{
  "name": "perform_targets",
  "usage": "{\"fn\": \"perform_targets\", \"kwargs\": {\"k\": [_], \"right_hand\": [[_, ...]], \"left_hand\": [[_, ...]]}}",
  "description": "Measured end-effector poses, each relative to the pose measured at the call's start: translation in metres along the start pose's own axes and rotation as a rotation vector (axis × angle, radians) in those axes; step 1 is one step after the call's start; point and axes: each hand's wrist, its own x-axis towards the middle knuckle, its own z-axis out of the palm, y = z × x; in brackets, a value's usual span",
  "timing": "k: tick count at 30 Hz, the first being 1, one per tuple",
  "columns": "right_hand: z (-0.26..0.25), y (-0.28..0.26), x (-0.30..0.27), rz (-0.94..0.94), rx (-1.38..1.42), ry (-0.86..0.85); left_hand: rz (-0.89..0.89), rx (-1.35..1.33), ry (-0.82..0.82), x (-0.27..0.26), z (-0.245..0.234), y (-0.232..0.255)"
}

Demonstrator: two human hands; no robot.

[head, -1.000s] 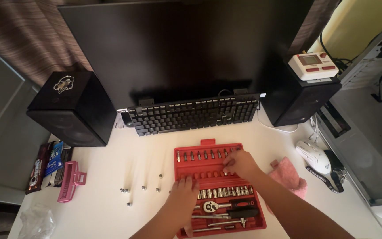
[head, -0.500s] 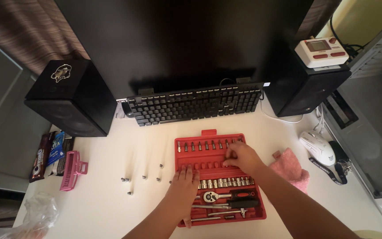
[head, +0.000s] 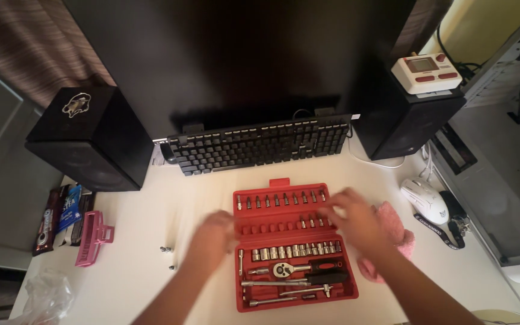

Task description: Organizing and wiping clean pieces of a socket set on a desk.

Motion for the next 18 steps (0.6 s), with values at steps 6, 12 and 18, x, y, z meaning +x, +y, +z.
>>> {"fn": "perform_targets", "kwargs": {"k": [6, 12, 18], "right_hand": [[-0.021, 0.06, -0.037, 0.111, -0.411, 0.398], [-0.004, 0.09, -0.054, 0.441, -0.562, 0.227], [-0.025, 0.105, -0.048, 0.196, -0.464, 0.27]], "left_hand": [[-0.439, 0.164, -0.066, 0.01, -0.043, -0.011], [-0.522, 0.126, -0.181, 0.013, -0.005, -0.041], [-0.501, 0.163, -0.034, 0.027, -0.02, -0.017]]}}
